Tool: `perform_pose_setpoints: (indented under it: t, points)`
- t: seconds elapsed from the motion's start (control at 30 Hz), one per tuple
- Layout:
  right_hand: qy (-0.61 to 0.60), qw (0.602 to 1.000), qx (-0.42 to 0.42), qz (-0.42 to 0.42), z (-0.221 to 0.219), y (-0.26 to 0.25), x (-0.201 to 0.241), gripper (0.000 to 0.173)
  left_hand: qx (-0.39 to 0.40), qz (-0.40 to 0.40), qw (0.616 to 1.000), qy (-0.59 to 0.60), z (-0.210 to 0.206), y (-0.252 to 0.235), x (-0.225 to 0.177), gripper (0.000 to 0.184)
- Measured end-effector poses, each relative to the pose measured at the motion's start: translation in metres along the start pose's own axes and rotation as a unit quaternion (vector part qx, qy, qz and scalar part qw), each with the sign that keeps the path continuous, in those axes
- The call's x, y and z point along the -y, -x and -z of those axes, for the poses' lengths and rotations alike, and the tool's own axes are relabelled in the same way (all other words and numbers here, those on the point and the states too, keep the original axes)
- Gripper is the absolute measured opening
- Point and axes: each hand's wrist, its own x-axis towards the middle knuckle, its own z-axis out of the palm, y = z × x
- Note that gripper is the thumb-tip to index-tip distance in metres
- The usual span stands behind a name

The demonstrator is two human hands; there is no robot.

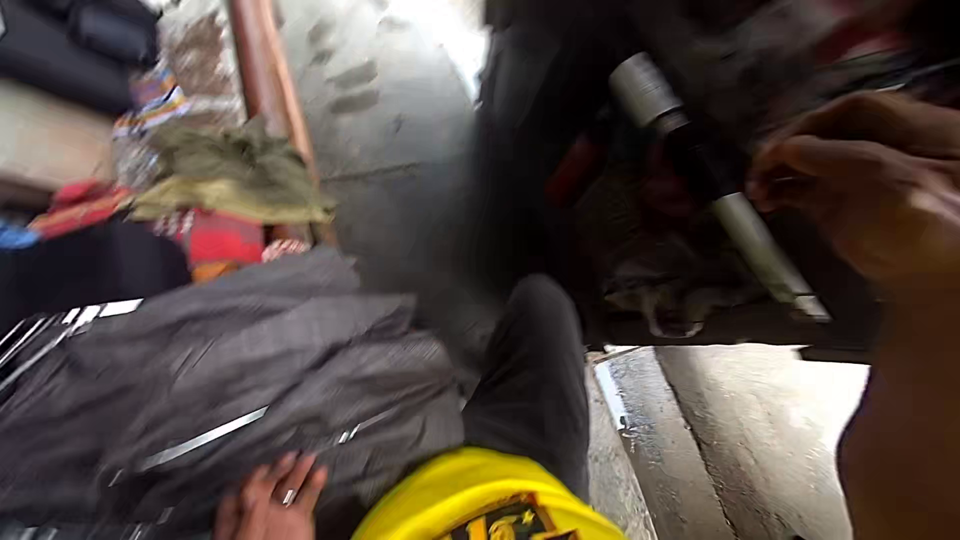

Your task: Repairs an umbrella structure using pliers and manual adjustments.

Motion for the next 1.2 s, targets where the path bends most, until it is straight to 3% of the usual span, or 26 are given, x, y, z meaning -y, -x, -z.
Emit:
perform_pose_setpoints:
  t: [0.1,0.17,0.27,0.37,0.6,0.77,1.2]
  points:
    - [-0.123,0.963,0.213,0.108,-0.102,0.033,-0.012,0.022,-0.043,-0.006,0.999,0.000,-0.006,0.001,0.008,0.016]
    - [-0.122,0.941,0.300,0.100,-0.182,0.065,0.021,0.018,-0.044,-0.002,0.999,0.007,-0.012,0.002,0.008,0.016]
    - [-0.137,0.899,0.410,0.076,-0.270,0.102,0.044,0.016,-0.028,-0.001,0.999,0.017,-0.015,0.006,0.010,0.017]
    - [-0.108,0.874,0.455,0.130,-0.313,0.114,0.056,0.023,-0.008,0.001,1.000,0.008,-0.015,0.009,0.013,0.016]
    - [-0.047,0.831,0.520,0.189,-0.327,0.118,0.066,0.022,0.033,-0.012,0.999,0.026,-0.010,0.012,0.015,0.016]
    - [-0.055,0.836,0.512,0.187,-0.330,0.121,0.068,0.022,0.042,-0.009,0.998,0.044,-0.008,0.013,0.015,0.016]
    - [-0.063,0.849,0.500,0.157,-0.334,0.123,0.067,0.020,-0.022,0.018,0.999,-0.040,-0.012,0.018,0.007,0.017]
